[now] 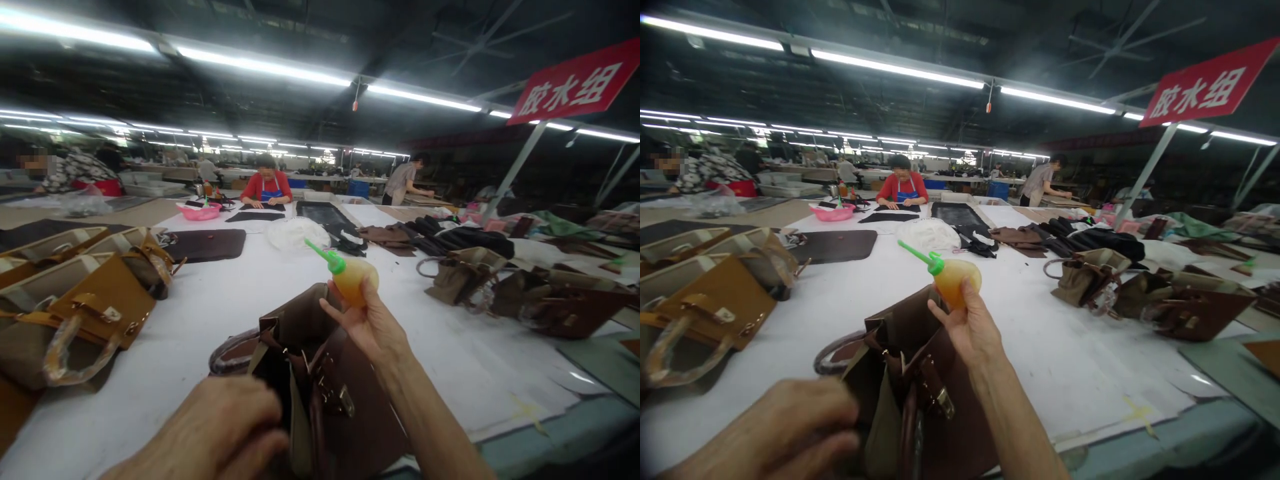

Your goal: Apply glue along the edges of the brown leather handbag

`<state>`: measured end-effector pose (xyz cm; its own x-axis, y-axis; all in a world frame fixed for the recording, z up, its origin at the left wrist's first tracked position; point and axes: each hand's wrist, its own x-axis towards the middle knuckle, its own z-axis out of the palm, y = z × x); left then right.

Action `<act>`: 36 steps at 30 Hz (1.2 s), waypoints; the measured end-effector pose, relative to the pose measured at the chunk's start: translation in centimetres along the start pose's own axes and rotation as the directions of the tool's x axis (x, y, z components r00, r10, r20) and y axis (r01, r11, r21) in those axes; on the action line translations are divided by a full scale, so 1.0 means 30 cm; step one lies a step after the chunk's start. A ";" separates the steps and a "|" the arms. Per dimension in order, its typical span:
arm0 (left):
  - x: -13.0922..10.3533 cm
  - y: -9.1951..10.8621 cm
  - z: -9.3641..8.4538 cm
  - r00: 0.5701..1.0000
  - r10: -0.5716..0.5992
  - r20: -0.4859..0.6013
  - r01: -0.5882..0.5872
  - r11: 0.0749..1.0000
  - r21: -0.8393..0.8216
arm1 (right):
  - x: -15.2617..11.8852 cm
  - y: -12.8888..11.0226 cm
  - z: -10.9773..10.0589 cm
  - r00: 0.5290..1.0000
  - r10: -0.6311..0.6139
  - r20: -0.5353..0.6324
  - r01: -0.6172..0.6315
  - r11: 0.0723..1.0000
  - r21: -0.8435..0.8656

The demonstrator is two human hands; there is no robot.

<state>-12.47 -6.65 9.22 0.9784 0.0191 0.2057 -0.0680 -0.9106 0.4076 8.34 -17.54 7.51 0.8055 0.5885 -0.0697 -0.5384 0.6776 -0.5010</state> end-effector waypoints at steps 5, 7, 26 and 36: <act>0.232 0.057 0.062 0.981 -0.163 0.109 0.148 0.980 0.130 | -0.022 -0.008 -0.004 1.000 -0.022 -0.016 0.022 0.999 -0.031; 0.263 0.041 0.085 0.950 -0.215 0.226 0.200 0.976 0.085 | -0.045 -0.023 -0.005 1.000 -0.023 -0.019 0.022 0.999 -0.037; 0.118 -0.106 0.009 0.969 -0.241 -0.059 0.230 0.962 -0.146 | -0.205 -0.028 0.023 0.994 0.063 -0.089 -0.064 0.998 -0.004; 0.236 -0.203 0.017 0.822 -0.563 0.087 0.569 0.801 -0.187 | -0.180 -0.014 0.017 1.000 -0.008 -0.022 0.008 1.000 -0.011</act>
<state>-5.03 -1.18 7.74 0.8593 0.4926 -0.1378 0.4656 -0.6416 0.6096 4.09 -20.76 8.53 0.8151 0.5730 -0.0851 -0.5295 0.6774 -0.5107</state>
